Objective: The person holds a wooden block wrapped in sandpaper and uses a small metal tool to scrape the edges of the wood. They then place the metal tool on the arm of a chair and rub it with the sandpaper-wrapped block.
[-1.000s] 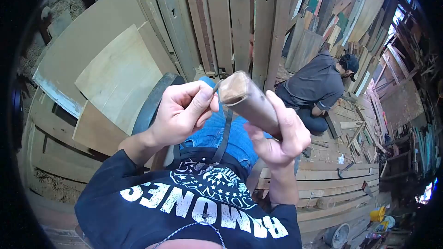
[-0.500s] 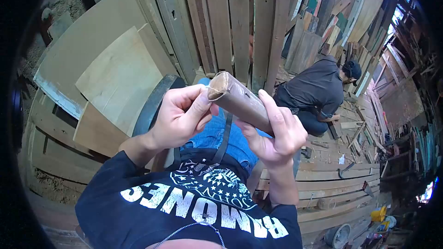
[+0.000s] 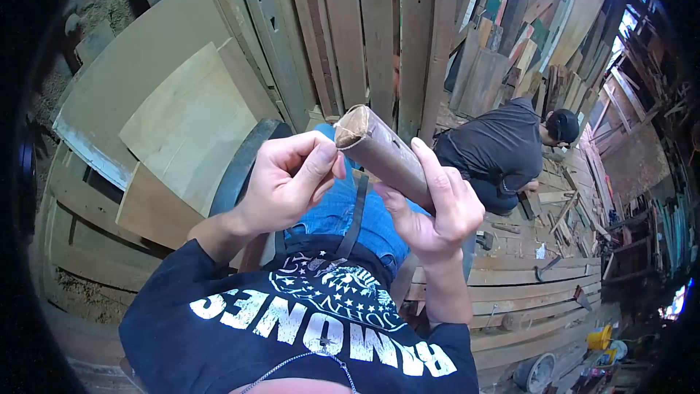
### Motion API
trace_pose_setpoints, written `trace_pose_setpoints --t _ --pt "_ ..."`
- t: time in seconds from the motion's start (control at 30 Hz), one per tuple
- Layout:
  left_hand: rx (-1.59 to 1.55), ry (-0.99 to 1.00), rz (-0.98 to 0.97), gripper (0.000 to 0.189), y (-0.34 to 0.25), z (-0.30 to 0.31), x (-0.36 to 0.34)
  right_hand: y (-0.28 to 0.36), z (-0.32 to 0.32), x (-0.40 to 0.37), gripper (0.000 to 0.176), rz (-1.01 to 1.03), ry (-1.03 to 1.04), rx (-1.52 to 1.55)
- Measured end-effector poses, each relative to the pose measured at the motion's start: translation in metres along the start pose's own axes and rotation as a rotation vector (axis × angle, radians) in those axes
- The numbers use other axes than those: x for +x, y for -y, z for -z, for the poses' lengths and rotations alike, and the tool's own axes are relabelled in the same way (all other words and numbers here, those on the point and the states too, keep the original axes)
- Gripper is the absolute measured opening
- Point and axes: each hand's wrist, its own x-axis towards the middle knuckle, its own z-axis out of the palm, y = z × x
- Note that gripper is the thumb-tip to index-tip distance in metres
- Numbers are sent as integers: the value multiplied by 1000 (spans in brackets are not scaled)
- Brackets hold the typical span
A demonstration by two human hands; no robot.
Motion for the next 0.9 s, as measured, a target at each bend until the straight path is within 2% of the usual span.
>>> trace_pose_setpoints --t 0.2,0.3,0.4,0.6,0.73,0.9 --pt "43 28 47 29 -4 1 -2 -5 0 -1 58 -48 7 -55" --pt "51 27 41 30 -1 1 -1 -5 1 -4 58 -96 -73 54" --pt "69 20 20 30 0 0 -1 -3 2 -1 59 -10 -48 56" --pt "90 1 4 28 0 0 0 -4 -3 -3 60 3 -20 24" --pt "192 25 0 26 0 -2 -2 -2 -2 -5 60 -60 -28 21" --pt "148 6 25 26 1 -2 0 -5 -2 -5 59 -52 -53 30"
